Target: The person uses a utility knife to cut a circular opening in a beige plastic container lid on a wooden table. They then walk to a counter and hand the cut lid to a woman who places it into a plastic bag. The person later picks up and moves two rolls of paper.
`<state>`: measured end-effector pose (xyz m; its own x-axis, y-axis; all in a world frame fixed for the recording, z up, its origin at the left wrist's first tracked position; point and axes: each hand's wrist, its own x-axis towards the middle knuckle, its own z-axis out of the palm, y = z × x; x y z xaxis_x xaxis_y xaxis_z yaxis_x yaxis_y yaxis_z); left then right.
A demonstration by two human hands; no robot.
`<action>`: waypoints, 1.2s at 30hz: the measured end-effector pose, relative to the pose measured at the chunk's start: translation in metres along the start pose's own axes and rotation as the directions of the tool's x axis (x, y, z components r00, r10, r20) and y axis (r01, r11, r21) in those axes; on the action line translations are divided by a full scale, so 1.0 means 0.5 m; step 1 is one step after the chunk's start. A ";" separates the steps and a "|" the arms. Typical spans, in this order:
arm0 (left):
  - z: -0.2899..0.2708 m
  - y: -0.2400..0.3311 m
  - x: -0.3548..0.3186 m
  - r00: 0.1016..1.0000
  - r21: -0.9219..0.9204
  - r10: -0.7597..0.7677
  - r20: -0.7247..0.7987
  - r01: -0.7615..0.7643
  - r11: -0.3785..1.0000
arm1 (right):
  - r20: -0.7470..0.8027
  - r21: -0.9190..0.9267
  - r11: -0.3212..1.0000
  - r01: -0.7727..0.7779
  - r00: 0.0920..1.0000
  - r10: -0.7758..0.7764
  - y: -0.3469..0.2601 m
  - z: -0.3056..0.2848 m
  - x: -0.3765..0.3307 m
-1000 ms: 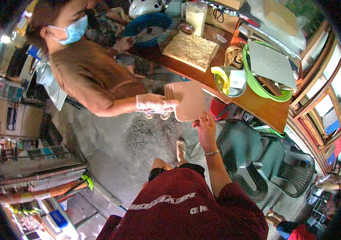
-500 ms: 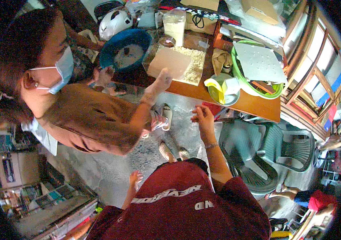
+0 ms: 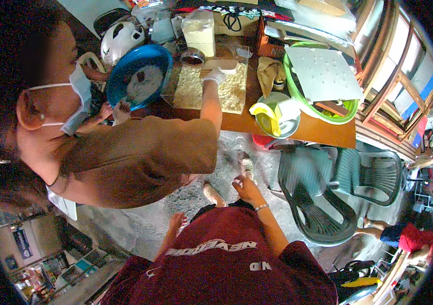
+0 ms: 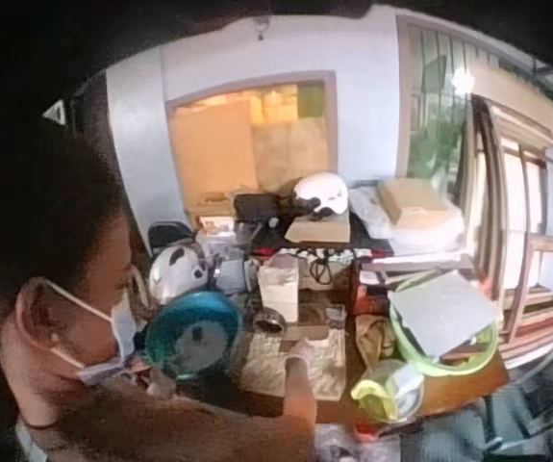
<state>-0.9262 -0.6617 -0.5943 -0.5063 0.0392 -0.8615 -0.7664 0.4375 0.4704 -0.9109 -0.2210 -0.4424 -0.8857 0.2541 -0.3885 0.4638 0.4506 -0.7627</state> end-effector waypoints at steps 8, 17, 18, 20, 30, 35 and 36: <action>0.095 -0.017 -0.056 0.994 -0.087 0.069 -0.082 -0.076 0.993 | 0.320 -0.189 0.977 -0.102 0.934 0.159 0.160 -0.071 0.072; 0.303 0.059 -0.134 0.971 0.298 0.162 -0.177 -0.105 0.949 | 0.358 -0.276 0.948 -0.158 0.899 0.253 0.383 -0.150 0.110; 0.317 0.065 -0.136 0.963 0.309 0.171 -0.208 -0.101 0.946 | 0.359 -0.271 0.951 -0.152 0.900 0.246 0.408 -0.151 0.109; 0.344 0.104 -0.141 0.961 0.283 0.157 -0.228 -0.089 0.955 | 0.352 -0.263 0.949 -0.174 0.899 0.262 0.479 -0.151 0.107; 0.367 0.203 -0.189 0.983 0.175 0.038 -0.178 -0.007 0.985 | 0.313 -0.205 0.926 -0.317 0.875 0.369 0.562 -0.146 0.097; 0.330 0.120 -0.130 0.973 0.137 0.146 -0.178 -0.122 0.983 | 0.302 -0.219 0.930 -0.295 0.886 0.352 0.512 -0.144 0.107; 0.340 0.148 -0.128 0.977 0.152 0.143 -0.157 -0.119 0.981 | 0.254 -0.178 0.935 -0.306 0.904 0.344 0.524 -0.149 0.094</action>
<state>-0.8834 -0.4792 -0.5369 -0.6660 -0.0402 -0.7448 -0.6320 0.5608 0.5349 -0.8296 -0.0275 -0.6219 -0.6457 0.1679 -0.7449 0.7085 0.4955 -0.5024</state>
